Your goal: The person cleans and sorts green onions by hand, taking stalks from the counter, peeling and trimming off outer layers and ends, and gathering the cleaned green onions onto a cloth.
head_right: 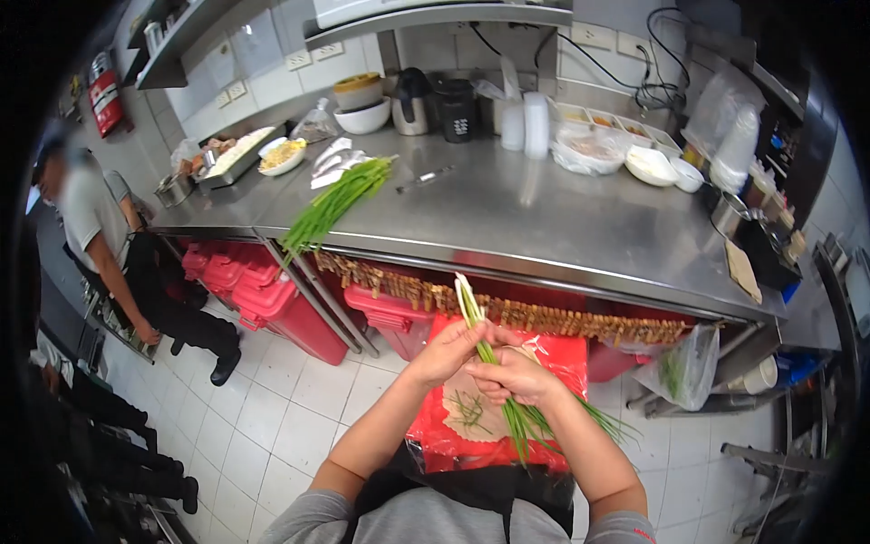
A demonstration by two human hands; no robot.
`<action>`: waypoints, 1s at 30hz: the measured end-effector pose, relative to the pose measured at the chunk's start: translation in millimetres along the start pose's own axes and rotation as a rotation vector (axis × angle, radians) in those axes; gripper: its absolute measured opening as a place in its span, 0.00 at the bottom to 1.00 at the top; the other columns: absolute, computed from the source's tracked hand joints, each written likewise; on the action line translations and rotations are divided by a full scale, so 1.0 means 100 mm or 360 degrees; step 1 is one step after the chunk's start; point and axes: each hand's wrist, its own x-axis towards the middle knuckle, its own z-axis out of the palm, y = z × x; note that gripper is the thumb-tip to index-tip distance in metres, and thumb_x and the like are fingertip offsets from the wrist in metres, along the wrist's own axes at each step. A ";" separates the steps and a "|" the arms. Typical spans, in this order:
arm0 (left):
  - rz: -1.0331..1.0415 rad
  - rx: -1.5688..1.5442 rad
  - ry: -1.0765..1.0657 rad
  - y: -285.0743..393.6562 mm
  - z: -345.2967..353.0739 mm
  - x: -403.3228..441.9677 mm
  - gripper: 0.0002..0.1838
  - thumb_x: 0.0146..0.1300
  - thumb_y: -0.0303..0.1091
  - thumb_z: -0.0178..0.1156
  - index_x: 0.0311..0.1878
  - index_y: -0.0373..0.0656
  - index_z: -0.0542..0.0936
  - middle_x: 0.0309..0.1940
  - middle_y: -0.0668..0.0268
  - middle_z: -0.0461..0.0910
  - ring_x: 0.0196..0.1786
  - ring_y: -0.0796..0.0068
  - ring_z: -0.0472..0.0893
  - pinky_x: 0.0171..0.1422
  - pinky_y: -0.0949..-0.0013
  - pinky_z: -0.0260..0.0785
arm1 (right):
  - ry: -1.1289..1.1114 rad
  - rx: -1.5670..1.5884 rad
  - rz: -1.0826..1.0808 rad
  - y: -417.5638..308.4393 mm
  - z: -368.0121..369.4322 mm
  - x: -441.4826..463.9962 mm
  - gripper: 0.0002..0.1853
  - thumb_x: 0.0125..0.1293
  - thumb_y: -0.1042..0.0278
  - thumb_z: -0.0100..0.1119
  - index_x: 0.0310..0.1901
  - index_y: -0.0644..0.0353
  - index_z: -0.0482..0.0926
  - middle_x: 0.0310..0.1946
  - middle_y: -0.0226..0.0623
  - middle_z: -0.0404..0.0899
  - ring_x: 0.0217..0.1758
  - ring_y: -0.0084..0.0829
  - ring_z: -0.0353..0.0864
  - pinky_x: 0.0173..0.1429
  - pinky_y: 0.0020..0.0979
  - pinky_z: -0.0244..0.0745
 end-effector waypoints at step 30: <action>-0.1072 0.3406 0.1133 2.18 -2.31 1.09 0.29 0.61 0.50 0.56 0.53 0.30 0.71 0.56 0.43 0.69 0.61 0.47 0.68 0.60 0.54 0.66 | 0.1854 -0.1772 -0.1254 -1.58 -1.59 0.25 0.12 0.57 0.64 0.61 0.24 0.65 0.75 0.15 0.42 0.72 0.17 0.35 0.71 0.26 0.35 0.65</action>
